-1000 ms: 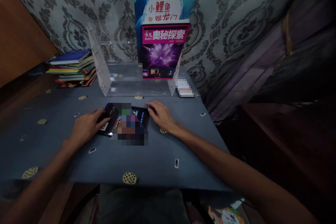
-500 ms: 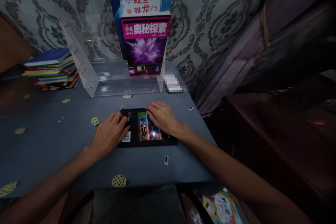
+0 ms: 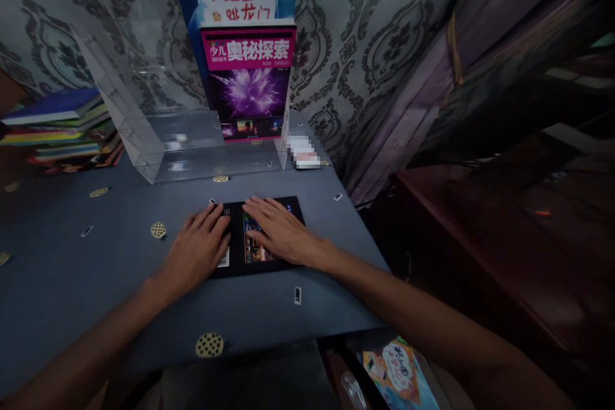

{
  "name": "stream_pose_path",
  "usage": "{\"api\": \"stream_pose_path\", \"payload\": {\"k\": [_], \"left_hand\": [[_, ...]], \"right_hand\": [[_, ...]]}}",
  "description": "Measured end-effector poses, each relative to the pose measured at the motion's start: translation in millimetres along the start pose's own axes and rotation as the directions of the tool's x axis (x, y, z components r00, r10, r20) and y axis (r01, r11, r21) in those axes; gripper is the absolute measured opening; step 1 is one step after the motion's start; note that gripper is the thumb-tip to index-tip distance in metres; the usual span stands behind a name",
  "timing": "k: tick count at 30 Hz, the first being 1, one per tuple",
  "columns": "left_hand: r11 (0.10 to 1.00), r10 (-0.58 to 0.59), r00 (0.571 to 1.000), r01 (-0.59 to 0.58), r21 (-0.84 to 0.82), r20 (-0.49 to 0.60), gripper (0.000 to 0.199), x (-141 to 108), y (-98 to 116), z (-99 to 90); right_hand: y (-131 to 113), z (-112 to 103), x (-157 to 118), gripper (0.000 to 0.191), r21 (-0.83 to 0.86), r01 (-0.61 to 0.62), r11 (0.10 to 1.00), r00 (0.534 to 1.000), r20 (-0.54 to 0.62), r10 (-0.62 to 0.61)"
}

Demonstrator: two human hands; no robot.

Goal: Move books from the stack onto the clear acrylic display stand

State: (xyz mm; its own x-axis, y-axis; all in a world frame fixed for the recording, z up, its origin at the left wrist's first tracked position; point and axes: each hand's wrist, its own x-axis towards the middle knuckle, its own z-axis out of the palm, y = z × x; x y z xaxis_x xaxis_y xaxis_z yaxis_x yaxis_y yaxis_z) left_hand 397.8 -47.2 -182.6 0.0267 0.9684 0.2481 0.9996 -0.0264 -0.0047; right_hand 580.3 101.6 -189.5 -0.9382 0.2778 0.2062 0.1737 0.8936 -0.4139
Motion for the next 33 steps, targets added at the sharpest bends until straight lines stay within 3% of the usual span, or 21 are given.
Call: {"api": "stream_pose_path", "payload": {"k": [4,8,12,18,25,29,33], "left_hand": [[1.0,0.003,1.0,-0.003,0.017,-0.019,0.037,0,-2,3.9],[0.997,0.033,0.998,-0.03,0.064,-0.047,0.04,1,-3,5.1],[0.987,0.125,0.989,-0.116,0.11,-0.079,0.042,-8,8,2.2],[0.962,0.272,0.961,-0.269,0.047,-0.056,0.05,-30,25,3.3],[0.96,0.276,0.96,-0.277,0.023,0.04,0.041,-23,-7,-4.9],[0.976,0.216,0.972,-0.214,-0.024,0.09,0.043,-19,-29,-14.1],[0.987,0.156,0.983,-0.15,-0.065,0.096,0.045,-13,-32,-17.9]], "right_hand": [[14,-3,-12,0.052,-0.03,-0.122,0.992,0.991,-0.054,0.12],[20,-9,-27,0.047,-0.058,-0.166,0.984,0.981,-0.113,0.158],[13,-12,-38,0.047,-0.149,-0.217,0.965,0.968,-0.16,0.193],[-1,-10,-54,0.049,-0.307,-0.298,0.904,0.951,-0.184,0.251],[-25,-10,-81,0.045,-0.419,-0.382,0.824,0.921,-0.251,0.299],[-48,-10,-91,0.027,-0.379,-0.305,0.874,0.947,-0.217,0.236],[-67,-11,-88,0.021,-0.281,-0.222,0.934,0.973,-0.126,0.194]]}}
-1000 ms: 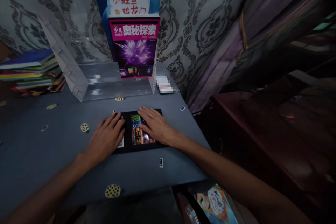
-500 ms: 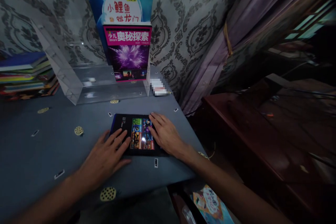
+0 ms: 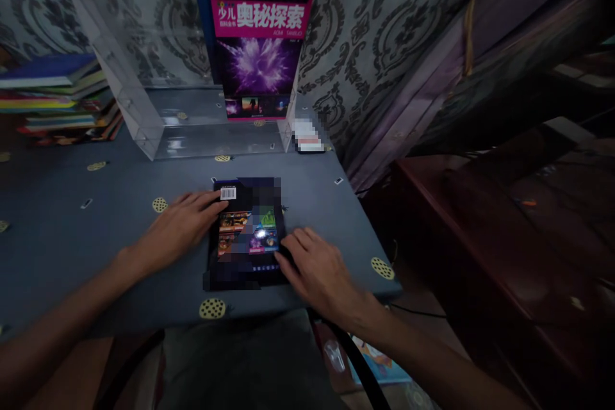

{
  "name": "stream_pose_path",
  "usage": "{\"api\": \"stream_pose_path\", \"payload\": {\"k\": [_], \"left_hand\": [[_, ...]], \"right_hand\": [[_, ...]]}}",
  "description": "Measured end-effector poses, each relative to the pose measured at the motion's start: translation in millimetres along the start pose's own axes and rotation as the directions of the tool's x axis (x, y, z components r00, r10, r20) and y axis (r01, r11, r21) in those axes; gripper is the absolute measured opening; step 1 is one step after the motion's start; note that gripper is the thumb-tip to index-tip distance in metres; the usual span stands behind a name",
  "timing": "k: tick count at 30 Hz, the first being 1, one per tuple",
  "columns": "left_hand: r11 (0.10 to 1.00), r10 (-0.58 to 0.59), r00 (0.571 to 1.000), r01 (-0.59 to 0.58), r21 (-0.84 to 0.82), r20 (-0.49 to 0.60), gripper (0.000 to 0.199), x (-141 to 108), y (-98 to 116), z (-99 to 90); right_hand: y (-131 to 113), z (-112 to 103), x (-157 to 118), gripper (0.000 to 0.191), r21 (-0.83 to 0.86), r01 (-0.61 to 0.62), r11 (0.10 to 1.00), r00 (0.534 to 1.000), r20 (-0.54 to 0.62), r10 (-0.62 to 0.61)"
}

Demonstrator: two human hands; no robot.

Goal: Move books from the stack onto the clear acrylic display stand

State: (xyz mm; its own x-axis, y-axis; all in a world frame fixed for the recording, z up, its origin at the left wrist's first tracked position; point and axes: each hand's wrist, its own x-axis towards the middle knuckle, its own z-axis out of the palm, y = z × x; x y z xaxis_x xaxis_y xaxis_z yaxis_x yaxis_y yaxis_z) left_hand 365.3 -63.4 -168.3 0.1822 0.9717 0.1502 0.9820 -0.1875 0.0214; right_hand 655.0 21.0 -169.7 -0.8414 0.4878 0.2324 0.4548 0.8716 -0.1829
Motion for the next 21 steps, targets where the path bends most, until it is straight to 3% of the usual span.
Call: {"api": "stream_pose_path", "payload": {"k": [5,9,13,16,21], "left_hand": [[0.997,-0.08,0.996,0.079,-0.024,-0.037,0.039,4,14,4.0],[0.997,-0.063,0.995,0.06,-0.039,-0.073,0.039,-1,20,9.6],[0.999,-0.045,0.994,0.043,-0.02,-0.099,0.041,-5,19,17.0],[0.999,-0.043,0.99,0.046,0.019,-0.135,0.042,-4,18,22.0],[0.997,-0.072,0.986,0.077,0.029,-0.15,0.041,-3,19,24.2]], "right_hand": [[-13,-2,37,0.033,0.109,0.052,0.993,0.998,0.035,-0.057],[-27,13,91,0.045,0.373,0.214,0.903,0.975,-0.021,-0.223],[-29,34,129,0.067,0.502,0.216,0.837,0.943,0.116,-0.313],[-14,42,136,0.072,0.505,0.198,0.84,0.936,0.156,-0.314],[27,45,120,0.073,0.407,0.119,0.905,0.97,0.147,-0.194]]}}
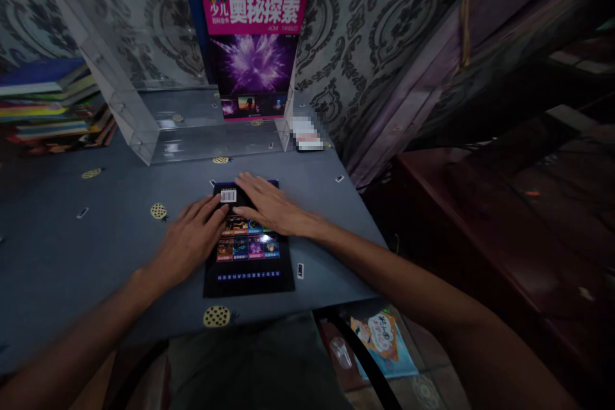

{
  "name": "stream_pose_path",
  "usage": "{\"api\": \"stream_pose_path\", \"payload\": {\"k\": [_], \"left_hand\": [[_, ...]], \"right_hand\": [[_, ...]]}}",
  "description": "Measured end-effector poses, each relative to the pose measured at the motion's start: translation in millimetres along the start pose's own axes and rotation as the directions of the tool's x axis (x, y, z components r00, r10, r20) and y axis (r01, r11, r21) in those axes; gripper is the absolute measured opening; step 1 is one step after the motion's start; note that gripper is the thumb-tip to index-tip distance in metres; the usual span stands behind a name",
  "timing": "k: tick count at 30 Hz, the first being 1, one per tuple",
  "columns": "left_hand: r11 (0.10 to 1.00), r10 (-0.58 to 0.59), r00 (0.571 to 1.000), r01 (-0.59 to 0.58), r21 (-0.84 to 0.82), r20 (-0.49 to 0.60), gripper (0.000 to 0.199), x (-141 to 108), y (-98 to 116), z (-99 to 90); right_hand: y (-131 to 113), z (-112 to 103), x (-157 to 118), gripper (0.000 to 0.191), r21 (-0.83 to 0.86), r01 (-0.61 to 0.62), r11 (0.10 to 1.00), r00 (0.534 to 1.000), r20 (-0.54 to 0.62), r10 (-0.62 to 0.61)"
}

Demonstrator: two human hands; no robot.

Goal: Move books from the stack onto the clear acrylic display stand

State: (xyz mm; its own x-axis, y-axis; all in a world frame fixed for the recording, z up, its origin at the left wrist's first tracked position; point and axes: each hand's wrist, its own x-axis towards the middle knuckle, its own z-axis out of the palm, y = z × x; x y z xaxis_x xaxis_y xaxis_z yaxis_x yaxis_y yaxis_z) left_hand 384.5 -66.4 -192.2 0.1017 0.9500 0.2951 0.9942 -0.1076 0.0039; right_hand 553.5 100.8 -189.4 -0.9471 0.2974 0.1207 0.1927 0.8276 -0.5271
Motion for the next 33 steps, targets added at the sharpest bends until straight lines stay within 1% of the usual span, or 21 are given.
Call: {"api": "stream_pose_path", "payload": {"k": [4,9,14,17,21,23,25,26,28,30,32,33], "left_hand": [[1.0,0.003,1.0,-0.003,0.01,-0.008,0.043,0,0,-0.1],[1.0,0.005,1.0,-0.004,-0.014,0.002,0.043,-1,0,-0.5],[1.0,0.007,1.0,-0.007,0.013,0.002,0.043,0,0,-3.2],[1.0,-0.001,1.0,0.0,0.01,0.029,0.042,3,-1,-4.6],[0.999,0.007,0.998,-0.004,-0.051,0.058,0.041,8,-8,-5.5],[0.994,0.017,0.998,-0.011,-0.108,0.057,0.04,10,-13,-5.6],[0.986,0.021,0.999,-0.013,-0.167,0.05,0.04,11,-17,-5.4],[0.982,0.021,0.999,-0.011,-0.189,0.048,0.041,11,-18,-5.2],[0.978,0.018,0.999,-0.007,-0.21,0.047,0.041,10,-20,-4.7],[0.977,0.016,0.999,-0.006,-0.212,0.046,0.041,9,-20,-4.0],[0.977,0.014,0.999,-0.005,-0.213,0.04,0.041,9,-20,-3.4],[0.977,0.012,0.999,-0.003,-0.215,0.04,0.041,8,-20,-3.1]], "right_hand": [[24,-9,-22,0.07,-0.068,-0.033,0.997,0.999,-0.016,0.032],[39,-15,-40,0.067,-0.154,-0.084,0.985,0.995,-0.061,0.075],[39,-17,-44,0.065,-0.211,-0.135,0.968,0.988,-0.096,0.117],[38,-17,-44,0.066,-0.216,-0.151,0.965,0.986,-0.109,0.13],[38,-16,-45,0.064,-0.228,-0.17,0.959,0.981,-0.132,0.142],[32,-16,-47,0.06,-0.244,-0.167,0.955,0.98,-0.15,0.133],[19,-13,-49,0.052,-0.267,-0.117,0.956,0.987,-0.142,0.081],[10,-10,-51,0.047,-0.278,-0.065,0.958,0.993,-0.117,0.033],[-15,-1,-53,0.041,-0.28,0.088,0.956,0.995,-0.023,-0.099],[-42,11,-55,0.039,-0.235,0.273,0.933,0.962,0.089,-0.259],[-67,23,-57,0.039,-0.196,0.427,0.883,0.901,0.175,-0.397],[-77,28,-58,0.039,-0.194,0.473,0.859,0.877,0.198,-0.438]]}}
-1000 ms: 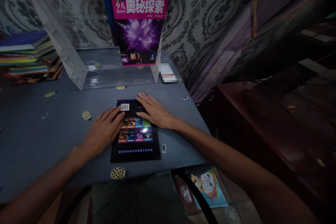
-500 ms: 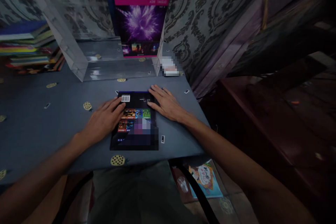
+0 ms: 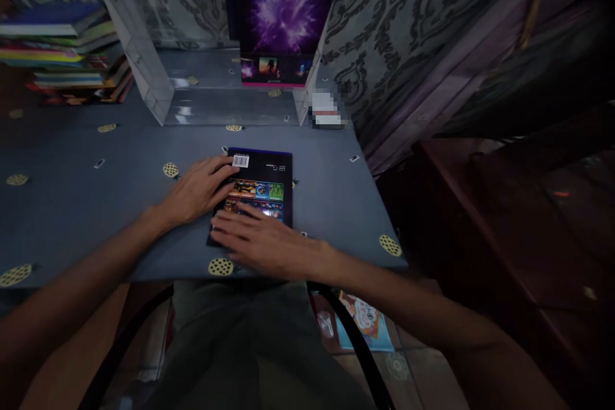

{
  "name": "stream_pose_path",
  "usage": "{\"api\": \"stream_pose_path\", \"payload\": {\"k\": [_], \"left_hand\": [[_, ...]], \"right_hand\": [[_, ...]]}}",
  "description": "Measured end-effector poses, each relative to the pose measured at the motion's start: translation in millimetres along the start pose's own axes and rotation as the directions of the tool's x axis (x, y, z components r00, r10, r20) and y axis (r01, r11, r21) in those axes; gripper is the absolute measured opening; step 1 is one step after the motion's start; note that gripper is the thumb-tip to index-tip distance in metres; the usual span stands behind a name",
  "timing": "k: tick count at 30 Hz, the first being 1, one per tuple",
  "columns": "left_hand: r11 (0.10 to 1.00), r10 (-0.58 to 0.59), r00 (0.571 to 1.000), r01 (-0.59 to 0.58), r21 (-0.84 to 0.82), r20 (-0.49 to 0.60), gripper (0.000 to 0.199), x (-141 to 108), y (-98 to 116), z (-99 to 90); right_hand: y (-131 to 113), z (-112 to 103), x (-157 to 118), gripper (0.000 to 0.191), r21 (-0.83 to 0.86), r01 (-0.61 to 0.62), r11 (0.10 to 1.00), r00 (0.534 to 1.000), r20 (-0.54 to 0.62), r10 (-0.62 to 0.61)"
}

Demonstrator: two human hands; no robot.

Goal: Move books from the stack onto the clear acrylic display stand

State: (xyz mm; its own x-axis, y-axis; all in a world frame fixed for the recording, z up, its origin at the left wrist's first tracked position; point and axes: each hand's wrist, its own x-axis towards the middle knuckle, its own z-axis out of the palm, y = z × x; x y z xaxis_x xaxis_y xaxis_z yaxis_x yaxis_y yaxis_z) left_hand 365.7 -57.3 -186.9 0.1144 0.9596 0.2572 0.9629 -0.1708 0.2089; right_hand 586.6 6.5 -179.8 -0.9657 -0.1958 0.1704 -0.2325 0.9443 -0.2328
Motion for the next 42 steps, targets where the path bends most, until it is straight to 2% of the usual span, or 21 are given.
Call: {"api": "stream_pose_path", "payload": {"k": [3,6,13,18,22,30,34,39,42], "left_hand": [[1.0,-0.011,1.0,0.011,-0.01,0.001,0.042,0,1,0.5],[1.0,-0.021,1.0,0.021,-0.013,0.0,0.04,0,1,0.9],[1.0,-0.015,1.0,0.015,-0.021,-0.009,0.041,-1,0,3.1],[0.998,-0.06,0.998,0.06,-0.029,-0.017,0.041,-3,0,5.3],[0.992,-0.122,0.991,0.122,0.008,-0.049,0.045,-6,4,8.6],[0.987,-0.149,0.985,0.142,-0.077,-0.085,0.038,-5,9,11.6],[0.982,-0.165,0.982,0.155,-0.105,-0.096,0.037,-4,9,13.0],[0.973,-0.191,0.979,0.179,-0.143,-0.07,0.037,-4,12,15.4],[0.932,-0.254,0.965,0.225,-0.285,-0.07,0.038,-2,15,9.5]], "right_hand": [[-17,5,3,0.043,-0.022,0.074,0.997,0.997,0.005,-0.074],[-20,5,-10,0.055,-0.017,0.071,0.997,0.997,-0.011,-0.071],[-18,-6,-63,0.065,0.051,-0.128,0.99,0.992,0.019,0.127],[-2,-5,-84,0.069,0.083,-0.297,0.951,0.953,-0.041,0.301],[13,-4,-84,0.08,0.042,-0.381,0.924,0.92,-0.083,0.383],[19,-7,-81,0.083,0.055,-0.373,0.926,0.924,-0.065,0.376],[33,-7,-76,0.077,0.056,-0.38,0.923,0.922,-0.06,0.383],[50,2,-60,0.069,0.031,-0.514,0.857,0.85,-0.111,0.514],[51,8,-57,0.068,0.011,-0.541,0.841,0.832,-0.134,0.538]]}}
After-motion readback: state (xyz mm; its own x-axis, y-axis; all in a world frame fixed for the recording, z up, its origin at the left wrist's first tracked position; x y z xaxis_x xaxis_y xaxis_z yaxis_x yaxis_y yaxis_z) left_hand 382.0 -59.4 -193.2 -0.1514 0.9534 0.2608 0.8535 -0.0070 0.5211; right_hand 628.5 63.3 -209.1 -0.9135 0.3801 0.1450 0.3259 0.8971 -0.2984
